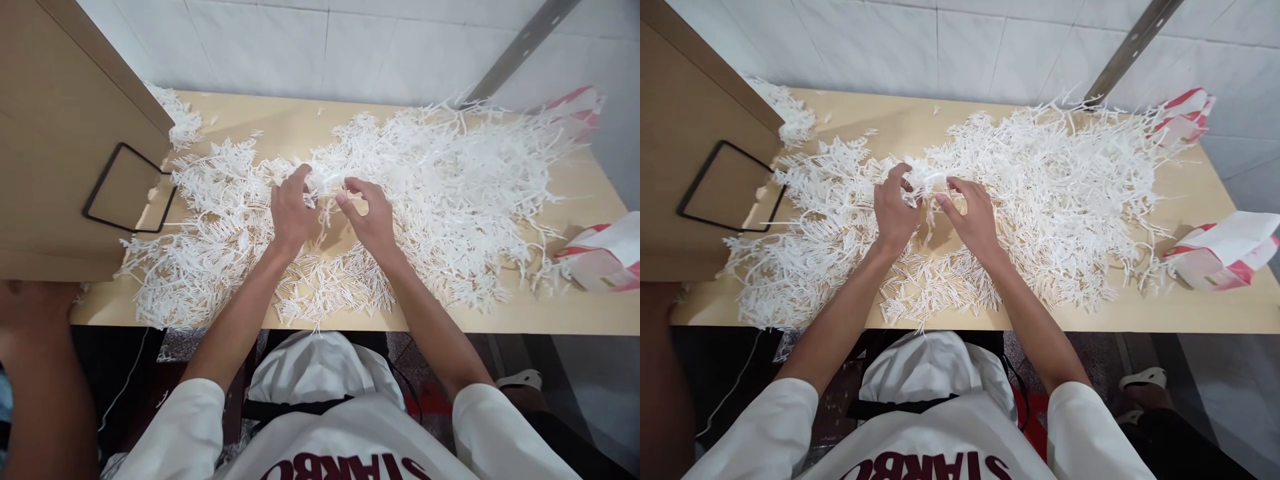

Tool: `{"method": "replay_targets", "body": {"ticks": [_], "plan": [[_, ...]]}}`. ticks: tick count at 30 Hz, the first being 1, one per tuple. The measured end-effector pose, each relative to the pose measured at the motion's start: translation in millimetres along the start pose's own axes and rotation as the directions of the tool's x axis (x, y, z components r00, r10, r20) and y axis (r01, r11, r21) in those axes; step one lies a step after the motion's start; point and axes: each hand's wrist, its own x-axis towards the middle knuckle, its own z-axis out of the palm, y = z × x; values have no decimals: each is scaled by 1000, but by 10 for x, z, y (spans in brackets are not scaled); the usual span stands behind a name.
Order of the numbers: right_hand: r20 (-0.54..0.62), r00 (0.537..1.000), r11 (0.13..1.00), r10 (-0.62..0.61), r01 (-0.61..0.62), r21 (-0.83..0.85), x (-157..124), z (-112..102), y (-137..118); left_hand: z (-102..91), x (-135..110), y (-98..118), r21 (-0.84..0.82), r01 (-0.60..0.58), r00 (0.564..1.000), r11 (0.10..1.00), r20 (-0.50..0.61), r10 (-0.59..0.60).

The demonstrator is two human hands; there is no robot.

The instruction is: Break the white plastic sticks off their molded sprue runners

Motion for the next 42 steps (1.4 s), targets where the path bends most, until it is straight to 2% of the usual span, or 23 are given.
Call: {"method": "replay_targets", "body": {"ticks": [4, 7, 10, 12, 15, 18, 22, 24, 27, 31, 34, 37, 40, 42], "plan": [[-17, 991, 964, 130, -123, 237, 43, 8, 70, 18, 2, 43, -19, -101, 978, 995, 180, 102], [-17, 987, 923, 158, -142, 358, 75, -75, 59, 2, 2, 73, 12, -144, 964, 990, 228, 137], [-26, 985, 927, 169, -150, 343, 69, -155, -23, -16, -6, 81, 86, -136, 978, 987, 168, 120], [16, 981, 939, 192, -189, 288, 47, -186, -74, -25, -7, 69, 117, -129, 985, 985, 134, 113], [88, 975, 960, 206, -219, 175, 24, -203, -75, -37, 0, 40, 128, -157, 979, 979, 151, 137], [188, 971, 988, 145, -152, 24, 33, -211, 3, -46, 8, 18, 137, -181, 971, 974, 182, 155], [274, 961, 983, 47, 4, -183, 44, -209, 56, -31, 1, 7, 183, -178, 977, 967, 151, 152], [268, 963, 980, -26, 77, -183, 32, -191, 24, -16, -11, 10, 198, -163, 983, 967, 120, 141], [254, 958, 982, -131, 160, -96, 3, -153, -54, -1, -25, 21, 217, -114, 993, 970, 47, 107], [252, 947, 979, -200, 204, 10, -24, -120, -116, -2, -20, 26, 225, -85, 996, 971, 2, 87], [213, 966, 985, -148, 125, 117, -34, -96, -124, -1, -11, 13, 192, -83, 997, 978, 14, 81], [176, 984, 963, -10, -37, 266, -43, -55, -117, 11, -7, 0, 110, -103, 994, 989, 54, 98], [161, 980, 909, 114, -168, 381, -42, -21, -87, 19, -3, 3, 11, -189, 973, 982, 138, 186], [159, 976, 890, 149, -203, 407, -32, -14, -49, 13, 4, 9, -41, -277, 942, 960, 185, 280]]}}
